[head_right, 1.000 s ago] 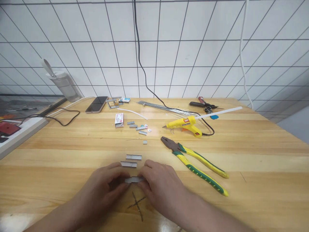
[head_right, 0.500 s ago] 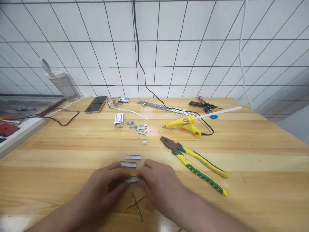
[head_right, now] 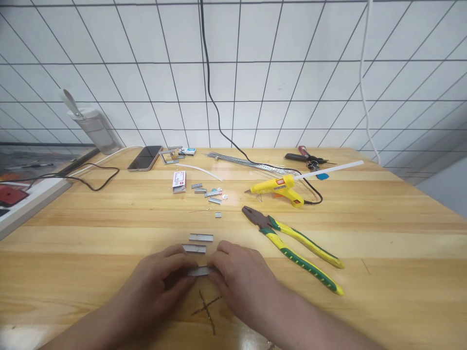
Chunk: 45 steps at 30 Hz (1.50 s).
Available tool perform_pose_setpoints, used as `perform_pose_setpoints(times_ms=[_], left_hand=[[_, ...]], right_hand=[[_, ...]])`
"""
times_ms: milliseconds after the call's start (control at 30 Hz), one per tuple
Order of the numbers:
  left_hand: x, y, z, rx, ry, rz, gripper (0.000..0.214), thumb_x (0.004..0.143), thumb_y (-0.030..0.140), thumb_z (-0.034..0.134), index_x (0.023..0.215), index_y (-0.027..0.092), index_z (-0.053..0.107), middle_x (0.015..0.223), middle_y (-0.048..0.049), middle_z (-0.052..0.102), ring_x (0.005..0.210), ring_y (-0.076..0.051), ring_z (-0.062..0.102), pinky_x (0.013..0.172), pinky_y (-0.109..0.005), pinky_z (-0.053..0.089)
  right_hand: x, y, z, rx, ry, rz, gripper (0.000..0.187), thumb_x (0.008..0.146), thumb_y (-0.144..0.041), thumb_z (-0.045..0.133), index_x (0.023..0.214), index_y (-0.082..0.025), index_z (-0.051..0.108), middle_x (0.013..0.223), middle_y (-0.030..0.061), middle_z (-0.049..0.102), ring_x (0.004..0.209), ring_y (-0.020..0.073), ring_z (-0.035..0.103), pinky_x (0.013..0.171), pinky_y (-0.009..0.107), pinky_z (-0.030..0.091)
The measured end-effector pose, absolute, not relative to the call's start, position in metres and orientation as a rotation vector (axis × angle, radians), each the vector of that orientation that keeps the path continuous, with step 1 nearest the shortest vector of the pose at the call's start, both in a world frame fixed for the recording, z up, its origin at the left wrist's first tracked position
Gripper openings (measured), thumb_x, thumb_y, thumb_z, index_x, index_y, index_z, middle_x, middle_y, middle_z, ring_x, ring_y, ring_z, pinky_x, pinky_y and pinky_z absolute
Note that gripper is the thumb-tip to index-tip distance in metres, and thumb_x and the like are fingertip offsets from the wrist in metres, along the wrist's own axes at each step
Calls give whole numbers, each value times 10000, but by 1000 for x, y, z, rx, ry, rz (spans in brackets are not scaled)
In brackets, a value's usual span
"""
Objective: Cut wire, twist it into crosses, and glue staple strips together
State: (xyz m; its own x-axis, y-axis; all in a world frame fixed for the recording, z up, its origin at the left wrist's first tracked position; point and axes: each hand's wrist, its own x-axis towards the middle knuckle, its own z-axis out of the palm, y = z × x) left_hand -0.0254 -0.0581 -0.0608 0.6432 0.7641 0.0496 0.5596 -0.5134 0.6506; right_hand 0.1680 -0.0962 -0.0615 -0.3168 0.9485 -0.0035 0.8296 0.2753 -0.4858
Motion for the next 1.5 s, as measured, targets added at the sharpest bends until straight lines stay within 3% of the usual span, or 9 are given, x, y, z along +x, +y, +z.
perform_pose_setpoints(times_ms=[367, 600, 900, 1500], left_hand=[[-26, -59, -62, 2254, 1042, 441, 210, 784, 155, 515, 862, 258, 681, 822, -11, 635, 723, -147, 605, 667, -233, 478], [-24, -58, -63, 2202, 1036, 424, 216, 782, 171, 564, 921, 298, 671, 936, 9, 646, 838, -151, 612, 726, -232, 465], [-22, -61, -65, 2265, 1072, 447, 172, 815, 194, 529, 837, 274, 680, 789, 8, 599, 711, -130, 590, 633, -214, 447], [-20, -59, -64, 2241, 1008, 468, 170, 832, 167, 503, 793, 238, 652, 814, -5, 590, 763, -137, 584, 668, -219, 455]], right_hand=[[166, -94, -59, -1632, -2254, 595, 141, 793, -130, 528, 797, -198, 652, 773, 17, 616, 704, 156, 578, 599, 244, 390], [167, -95, -61, -1633, -2259, 601, 141, 801, -140, 519, 804, -199, 647, 788, 20, 619, 717, 155, 579, 608, 240, 394], [166, -96, -61, -1631, -2269, 590, 138, 804, -145, 522, 786, -195, 650, 781, 22, 627, 717, 149, 579, 614, 233, 396], [165, -97, -59, -1610, -2249, 626, 159, 799, -126, 527, 842, -204, 658, 795, 20, 628, 746, 152, 587, 653, 239, 422]])
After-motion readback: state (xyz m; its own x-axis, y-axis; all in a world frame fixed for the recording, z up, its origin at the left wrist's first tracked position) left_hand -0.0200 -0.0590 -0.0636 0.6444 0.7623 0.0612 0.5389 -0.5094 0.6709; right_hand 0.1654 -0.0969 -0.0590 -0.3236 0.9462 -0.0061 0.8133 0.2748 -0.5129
